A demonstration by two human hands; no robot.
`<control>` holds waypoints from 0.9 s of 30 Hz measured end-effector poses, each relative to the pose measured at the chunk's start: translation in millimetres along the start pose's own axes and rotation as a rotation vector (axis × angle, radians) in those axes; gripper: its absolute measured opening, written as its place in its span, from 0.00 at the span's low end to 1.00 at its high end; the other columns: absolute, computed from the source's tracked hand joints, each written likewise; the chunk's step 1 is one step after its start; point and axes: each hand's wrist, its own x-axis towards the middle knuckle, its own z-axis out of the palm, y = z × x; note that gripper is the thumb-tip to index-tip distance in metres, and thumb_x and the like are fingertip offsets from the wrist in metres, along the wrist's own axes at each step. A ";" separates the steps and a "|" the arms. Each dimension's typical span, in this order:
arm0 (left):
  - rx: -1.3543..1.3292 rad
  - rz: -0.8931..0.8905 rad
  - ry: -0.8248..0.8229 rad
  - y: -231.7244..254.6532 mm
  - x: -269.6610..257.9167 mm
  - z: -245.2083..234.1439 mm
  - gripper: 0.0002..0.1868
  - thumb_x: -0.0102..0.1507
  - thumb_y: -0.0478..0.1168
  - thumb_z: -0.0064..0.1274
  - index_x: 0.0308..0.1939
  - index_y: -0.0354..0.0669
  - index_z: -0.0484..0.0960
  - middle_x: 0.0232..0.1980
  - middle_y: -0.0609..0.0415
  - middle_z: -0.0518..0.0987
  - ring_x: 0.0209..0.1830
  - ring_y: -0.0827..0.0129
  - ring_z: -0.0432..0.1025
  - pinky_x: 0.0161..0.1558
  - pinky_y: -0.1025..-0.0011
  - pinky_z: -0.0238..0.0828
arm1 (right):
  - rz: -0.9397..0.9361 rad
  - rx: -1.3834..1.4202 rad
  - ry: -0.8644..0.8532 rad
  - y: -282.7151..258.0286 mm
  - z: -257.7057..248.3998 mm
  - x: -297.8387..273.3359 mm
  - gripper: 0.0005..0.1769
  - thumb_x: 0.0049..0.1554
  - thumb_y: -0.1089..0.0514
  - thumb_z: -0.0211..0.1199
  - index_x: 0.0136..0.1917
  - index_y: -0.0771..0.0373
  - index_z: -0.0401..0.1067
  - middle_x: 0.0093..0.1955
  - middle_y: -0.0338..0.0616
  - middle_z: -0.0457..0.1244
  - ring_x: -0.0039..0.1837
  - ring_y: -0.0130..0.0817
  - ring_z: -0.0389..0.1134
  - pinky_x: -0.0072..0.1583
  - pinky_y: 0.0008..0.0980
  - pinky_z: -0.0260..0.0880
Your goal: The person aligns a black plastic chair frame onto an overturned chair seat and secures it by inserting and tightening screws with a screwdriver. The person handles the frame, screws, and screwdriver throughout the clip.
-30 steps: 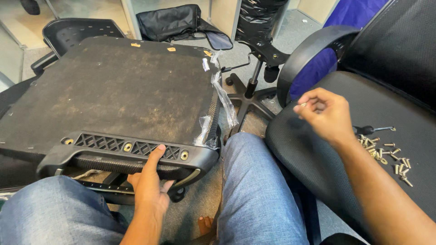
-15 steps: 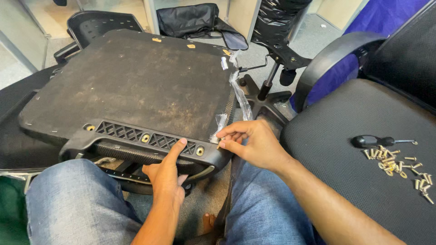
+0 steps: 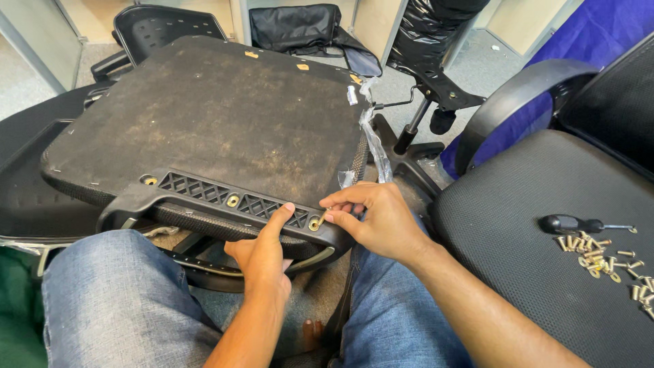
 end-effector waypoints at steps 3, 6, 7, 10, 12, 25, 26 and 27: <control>-0.019 -0.001 -0.001 -0.3 0.3 0.6 0.55 0.44 0.42 0.72 0.67 0.46 0.51 0.65 0.47 0.70 0.60 0.56 0.73 0.52 0.36 0.68 | -0.015 -0.018 -0.004 -3.7 2.3 1.1 0.12 0.51 0.59 0.72 0.50 0.59 0.83 0.40 0.41 0.73 0.40 0.26 0.73 0.43 0.27 0.70; -0.121 0.024 -0.035 0.1 -0.2 0.9 0.55 0.43 0.40 0.71 0.66 0.45 0.50 0.62 0.45 0.71 0.58 0.55 0.75 0.51 0.42 0.76 | -0.033 -0.053 -0.036 -8.7 4.3 2.9 0.11 0.51 0.58 0.72 0.49 0.58 0.83 0.39 0.42 0.72 0.41 0.30 0.73 0.44 0.30 0.71; -0.106 0.015 -0.031 0.4 -0.1 0.3 0.55 0.44 0.40 0.71 0.67 0.45 0.50 0.63 0.45 0.71 0.59 0.56 0.75 0.51 0.43 0.75 | -0.061 -0.076 -0.054 -10.2 4.4 4.1 0.10 0.51 0.58 0.72 0.49 0.58 0.83 0.39 0.42 0.72 0.42 0.31 0.73 0.45 0.31 0.72; -0.079 -0.001 -0.024 1.4 -0.5 0.4 0.55 0.45 0.39 0.71 0.68 0.45 0.50 0.63 0.46 0.70 0.60 0.57 0.74 0.49 0.45 0.74 | -0.237 -0.155 -0.075 -14.6 3.6 6.6 0.10 0.50 0.60 0.72 0.48 0.59 0.83 0.44 0.43 0.72 0.47 0.38 0.72 0.50 0.35 0.71; -0.090 0.003 -0.024 1.8 -0.5 0.6 0.55 0.45 0.38 0.71 0.68 0.45 0.49 0.63 0.45 0.70 0.59 0.56 0.74 0.49 0.46 0.76 | -0.297 -0.167 -0.091 -17.2 3.3 7.7 0.11 0.49 0.61 0.71 0.48 0.59 0.82 0.46 0.44 0.72 0.50 0.40 0.72 0.53 0.36 0.71; -0.104 -0.009 -0.042 3.9 -3.4 -0.6 0.56 0.46 0.38 0.70 0.68 0.42 0.46 0.61 0.42 0.70 0.59 0.55 0.75 0.50 0.46 0.77 | -0.151 -0.096 -0.104 -18.1 7.3 6.2 0.09 0.49 0.61 0.72 0.46 0.60 0.83 0.43 0.43 0.72 0.47 0.38 0.72 0.50 0.35 0.72; -0.117 -0.003 -0.046 3.3 -3.2 -0.5 0.56 0.45 0.38 0.70 0.68 0.41 0.47 0.61 0.42 0.70 0.58 0.55 0.75 0.51 0.46 0.78 | -0.132 -0.093 -0.102 -18.0 7.5 6.4 0.09 0.49 0.61 0.72 0.45 0.60 0.83 0.43 0.43 0.72 0.47 0.38 0.73 0.49 0.34 0.72; -0.129 0.004 -0.050 2.8 -3.1 -0.5 0.56 0.45 0.38 0.70 0.67 0.41 0.47 0.61 0.41 0.70 0.58 0.54 0.76 0.51 0.46 0.79 | -0.134 -0.112 -0.092 -18.0 7.6 6.7 0.09 0.48 0.60 0.73 0.45 0.59 0.83 0.42 0.43 0.71 0.47 0.38 0.72 0.49 0.35 0.72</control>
